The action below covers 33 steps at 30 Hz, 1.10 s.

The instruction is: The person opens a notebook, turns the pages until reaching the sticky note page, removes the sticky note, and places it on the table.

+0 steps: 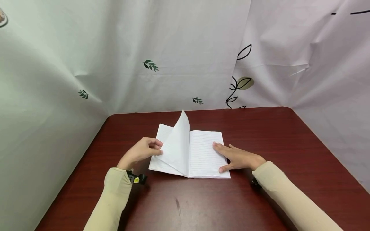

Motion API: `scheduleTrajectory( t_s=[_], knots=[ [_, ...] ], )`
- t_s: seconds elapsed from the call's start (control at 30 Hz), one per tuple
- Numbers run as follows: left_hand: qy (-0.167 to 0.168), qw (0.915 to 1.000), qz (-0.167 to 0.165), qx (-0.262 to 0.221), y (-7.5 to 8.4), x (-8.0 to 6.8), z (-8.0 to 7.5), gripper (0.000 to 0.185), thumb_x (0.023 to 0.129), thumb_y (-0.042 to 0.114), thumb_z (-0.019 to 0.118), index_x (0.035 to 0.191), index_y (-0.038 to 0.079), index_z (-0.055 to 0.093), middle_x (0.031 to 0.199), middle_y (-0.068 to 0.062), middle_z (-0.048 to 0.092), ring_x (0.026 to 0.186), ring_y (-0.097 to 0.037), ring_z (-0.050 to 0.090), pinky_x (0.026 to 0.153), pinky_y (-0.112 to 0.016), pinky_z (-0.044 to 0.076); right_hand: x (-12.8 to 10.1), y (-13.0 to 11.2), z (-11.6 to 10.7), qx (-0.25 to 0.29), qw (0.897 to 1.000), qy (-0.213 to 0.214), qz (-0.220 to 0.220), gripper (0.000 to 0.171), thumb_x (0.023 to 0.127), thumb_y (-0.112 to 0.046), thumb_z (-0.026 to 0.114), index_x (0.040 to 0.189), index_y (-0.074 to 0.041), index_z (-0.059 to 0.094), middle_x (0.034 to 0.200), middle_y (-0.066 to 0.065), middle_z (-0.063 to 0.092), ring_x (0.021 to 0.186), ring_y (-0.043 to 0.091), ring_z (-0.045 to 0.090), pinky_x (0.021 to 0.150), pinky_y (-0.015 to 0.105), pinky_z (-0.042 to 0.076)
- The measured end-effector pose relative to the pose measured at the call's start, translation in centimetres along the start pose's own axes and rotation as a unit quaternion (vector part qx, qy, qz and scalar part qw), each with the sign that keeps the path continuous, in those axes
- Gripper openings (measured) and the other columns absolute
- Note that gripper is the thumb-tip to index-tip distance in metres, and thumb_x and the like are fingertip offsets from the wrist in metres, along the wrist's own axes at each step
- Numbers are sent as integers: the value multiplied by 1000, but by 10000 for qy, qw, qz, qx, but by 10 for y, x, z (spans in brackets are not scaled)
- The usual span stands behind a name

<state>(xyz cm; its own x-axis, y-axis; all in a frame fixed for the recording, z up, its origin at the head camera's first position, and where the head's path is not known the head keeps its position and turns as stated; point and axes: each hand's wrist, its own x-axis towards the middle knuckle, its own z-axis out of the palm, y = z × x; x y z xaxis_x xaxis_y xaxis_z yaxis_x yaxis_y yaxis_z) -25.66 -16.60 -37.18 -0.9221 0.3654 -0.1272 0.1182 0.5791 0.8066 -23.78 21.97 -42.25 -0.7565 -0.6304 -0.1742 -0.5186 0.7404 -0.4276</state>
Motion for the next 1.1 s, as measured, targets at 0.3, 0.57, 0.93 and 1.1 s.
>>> scheduleTrajectory(
  t_s=[0.3,0.57,0.93,1.1],
  knots=[
    [-699,9973,-187,-82,-25,-4,-13,24,78,9,73,96,-2,62,78,0,62,75,-13,57,72,-27,48,0,-2,0,207,9996,-188,54,101,79,-53,68,154,-10,15,162,5,14,148,27,16,116,59,7],
    [-844,9956,-406,28,-41,-6,-18,15,81,15,72,84,2,65,63,3,56,66,-16,55,67,-31,45,-2,-1,1,13,9998,-202,45,101,78,-54,68,154,-10,18,161,5,16,148,28,17,114,61,9],
    [-1450,9862,-284,744,-48,-6,-20,19,77,17,73,66,4,65,54,3,53,57,-14,52,58,-29,41,-4,5,0,-212,9992,-284,-161,98,76,-57,69,152,-12,26,161,8,18,147,33,17,112,64,11],
    [-1571,9844,-237,757,-48,-6,-21,21,77,16,74,67,1,65,55,3,54,57,-12,52,57,-28,41,-3,5,-3,-341,9986,-329,-215,100,74,-58,70,152,-12,27,161,8,19,147,33,18,113,63,10]
  ],
)
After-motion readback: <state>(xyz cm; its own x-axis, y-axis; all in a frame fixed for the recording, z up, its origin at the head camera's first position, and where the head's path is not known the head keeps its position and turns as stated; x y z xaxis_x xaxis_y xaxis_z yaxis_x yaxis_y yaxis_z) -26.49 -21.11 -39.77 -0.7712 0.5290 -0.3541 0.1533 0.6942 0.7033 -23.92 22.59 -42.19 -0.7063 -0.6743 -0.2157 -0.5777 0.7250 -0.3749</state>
